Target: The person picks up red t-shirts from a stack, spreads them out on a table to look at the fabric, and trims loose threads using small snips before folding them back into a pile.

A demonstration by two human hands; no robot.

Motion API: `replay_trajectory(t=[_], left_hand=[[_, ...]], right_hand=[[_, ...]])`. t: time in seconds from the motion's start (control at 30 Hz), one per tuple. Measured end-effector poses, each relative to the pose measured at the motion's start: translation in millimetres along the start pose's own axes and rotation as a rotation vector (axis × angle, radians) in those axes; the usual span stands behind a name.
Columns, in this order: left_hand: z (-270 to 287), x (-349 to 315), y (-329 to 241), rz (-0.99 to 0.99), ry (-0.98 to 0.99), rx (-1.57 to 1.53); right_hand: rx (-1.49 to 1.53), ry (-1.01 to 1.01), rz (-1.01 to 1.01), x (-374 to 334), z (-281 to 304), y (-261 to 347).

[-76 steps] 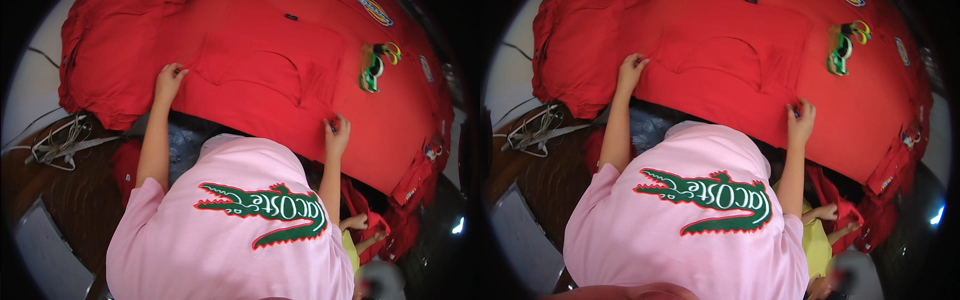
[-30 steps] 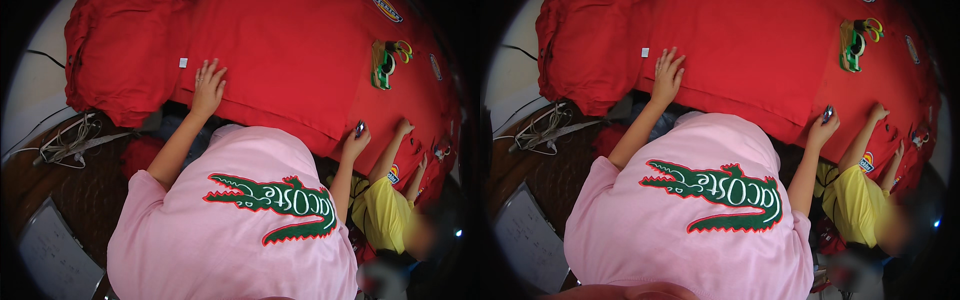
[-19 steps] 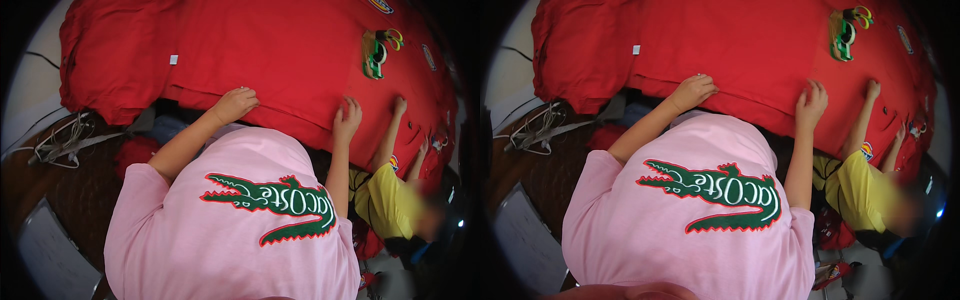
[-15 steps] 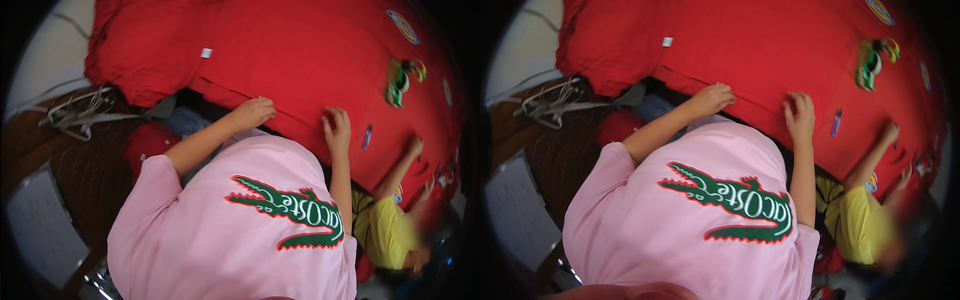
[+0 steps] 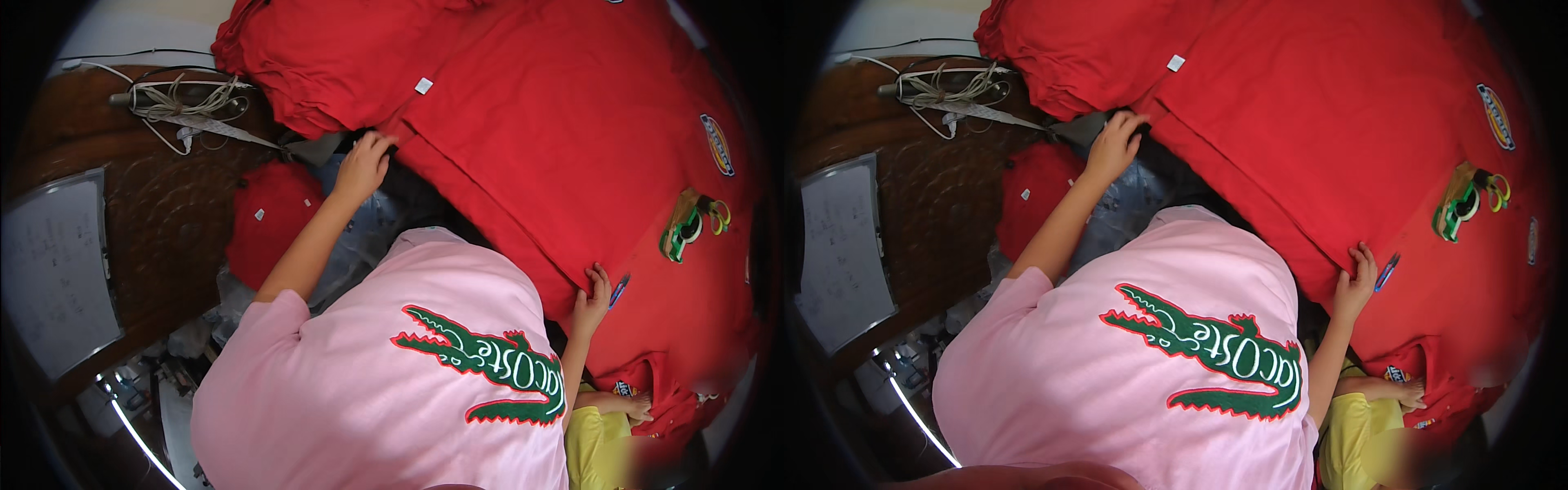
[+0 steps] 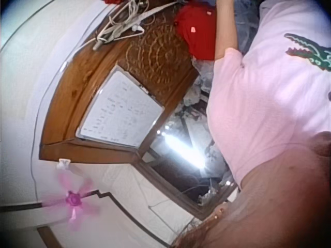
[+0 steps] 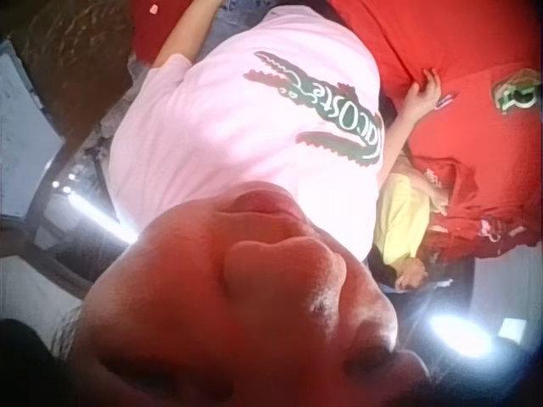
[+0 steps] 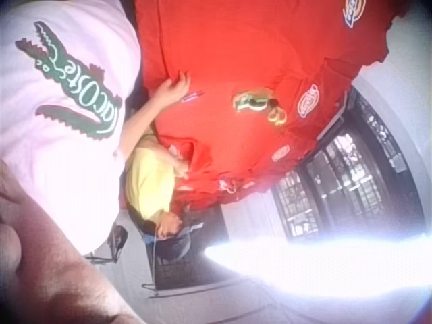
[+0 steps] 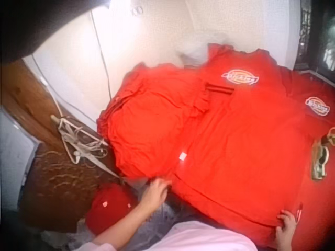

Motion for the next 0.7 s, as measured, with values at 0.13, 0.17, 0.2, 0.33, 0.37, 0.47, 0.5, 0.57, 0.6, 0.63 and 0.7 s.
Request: replay_trajectory(t=[0.13,0.17,0.2,0.33,0.37,0.47,0.5,0.57,0.6,0.63,0.7], left_hand=[[-17.4,63.2,-18.6,-0.269,-0.131,0.057],[-25.6,77.6,-9.5,-0.306,-0.092,0.066],[-31.8,92.0,-2.9,-0.343,-0.056,0.077],[-16.0,162.9,-17.5,0.048,0.221,-0.284],[-12.5,181.4,-21.7,-0.015,0.14,-0.3],[-9.5,237.1,-44.6,-0.213,-0.097,-0.234],[-12.1,250.6,-61.8,-0.288,-0.172,-0.139],[-19.4,258.7,-81.1,-0.375,-0.238,-0.054],[-26.8,257.8,-94.5,-0.411,-0.219,-0.081],[-35.5,253.9,-109.8,-0.448,-0.195,-0.112],[-70.3,237.6,-137.7,-0.52,-0.009,-0.249]], right_hand=[[0.418,-0.07,-0.374,24.1,-1.2,-37.8],[0.482,-0.121,-0.383,34.3,4.9,-43.1],[0.544,-0.178,-0.385,46.2,12.4,-41.8],[0.574,-0.389,-0.367,91.0,54.4,-33.3],[0.53,-0.433,-0.354,100.5,60.3,-35.5],[0.337,-0.505,-0.488,119.7,63.3,-80.8],[0.45,-0.584,-0.349,121.1,57.0,-95.9],[0.251,-0.613,-0.313,129.9,53.2,-72.8],[0.151,-0.626,-0.293,136.6,49.2,-51.1],[0.018,-0.637,-0.268,139.7,44.4,-27.1],[-0.103,-0.591,-0.159,150.4,20.9,9.7]])
Point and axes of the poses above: each hand's wrist, its own x-axis towards the middle knuckle, its own z-axis out of the back of the hand, y = z × x, the point moved 4 cm from there along x, towards the middle knuckle, and after that the axes turned 1 degree about y, right-handed, at the moved point
